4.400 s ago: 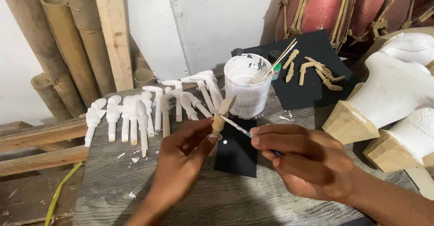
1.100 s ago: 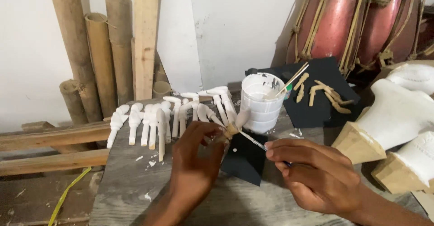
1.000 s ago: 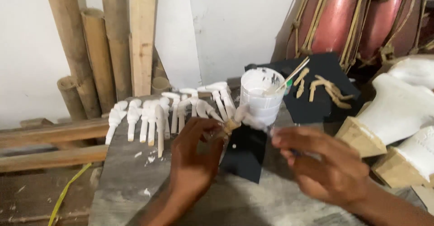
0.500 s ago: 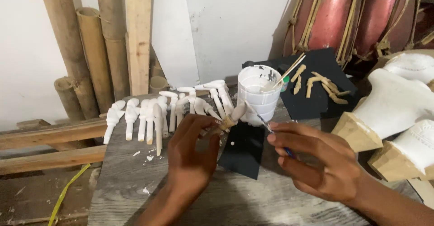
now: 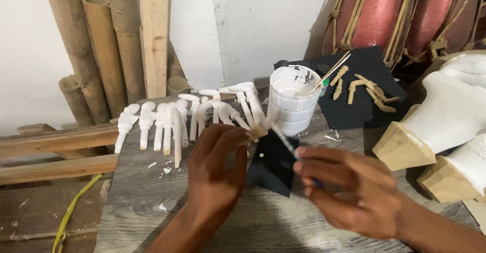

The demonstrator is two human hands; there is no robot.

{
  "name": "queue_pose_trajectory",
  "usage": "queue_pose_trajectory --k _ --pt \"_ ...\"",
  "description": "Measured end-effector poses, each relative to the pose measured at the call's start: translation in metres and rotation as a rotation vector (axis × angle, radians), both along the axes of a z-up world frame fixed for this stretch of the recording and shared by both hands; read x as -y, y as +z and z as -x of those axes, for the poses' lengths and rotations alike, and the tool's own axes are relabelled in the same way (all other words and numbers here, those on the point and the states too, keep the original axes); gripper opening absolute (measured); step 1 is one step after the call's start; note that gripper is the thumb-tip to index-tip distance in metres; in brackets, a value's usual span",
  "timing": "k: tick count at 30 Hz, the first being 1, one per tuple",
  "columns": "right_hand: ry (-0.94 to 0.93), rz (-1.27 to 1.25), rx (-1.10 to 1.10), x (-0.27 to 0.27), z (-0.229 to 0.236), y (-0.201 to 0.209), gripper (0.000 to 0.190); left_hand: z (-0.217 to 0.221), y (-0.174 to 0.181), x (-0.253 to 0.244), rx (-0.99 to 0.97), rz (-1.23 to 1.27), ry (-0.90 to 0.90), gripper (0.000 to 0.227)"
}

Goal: Painting small figurine components using a brush and white paint

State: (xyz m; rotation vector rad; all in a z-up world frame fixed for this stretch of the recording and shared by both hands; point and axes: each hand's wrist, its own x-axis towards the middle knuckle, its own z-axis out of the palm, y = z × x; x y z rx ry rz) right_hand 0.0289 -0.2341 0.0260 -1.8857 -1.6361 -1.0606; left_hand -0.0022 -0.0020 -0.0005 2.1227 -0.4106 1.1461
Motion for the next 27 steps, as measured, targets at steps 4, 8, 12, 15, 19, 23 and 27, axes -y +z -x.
queue_pose_trajectory --k 4,8,12,15,19,23,27 --pt "0.064 -0.042 -0.034 0.000 0.001 0.008 0.011 0.002 0.001 0.001 0.016 -0.027 0.023 0.017" --pt "0.028 -0.032 -0.279 0.021 0.011 -0.004 0.028 0.006 0.006 0.001 0.049 -0.040 0.040 0.015" --pt "0.111 0.118 -0.092 0.018 -0.003 0.007 0.026 0.002 0.004 -0.002 0.028 -0.033 0.023 0.014" --pt "-0.095 -0.015 -0.006 0.028 -0.018 0.007 0.005 0.003 0.006 -0.001 0.101 -0.080 0.040 0.017" --pt "-0.087 -0.231 0.014 0.023 -0.028 0.015 0.002 0.007 0.007 -0.001 0.160 -0.170 0.093 0.011" --pt "-0.173 -0.257 0.021 0.011 -0.037 0.053 0.009 -0.003 0.005 -0.008 0.123 -0.171 0.081 0.012" --pt "-0.266 -0.064 -0.264 -0.002 -0.059 0.086 0.011 0.002 0.002 -0.004 0.122 -0.164 0.089 0.017"
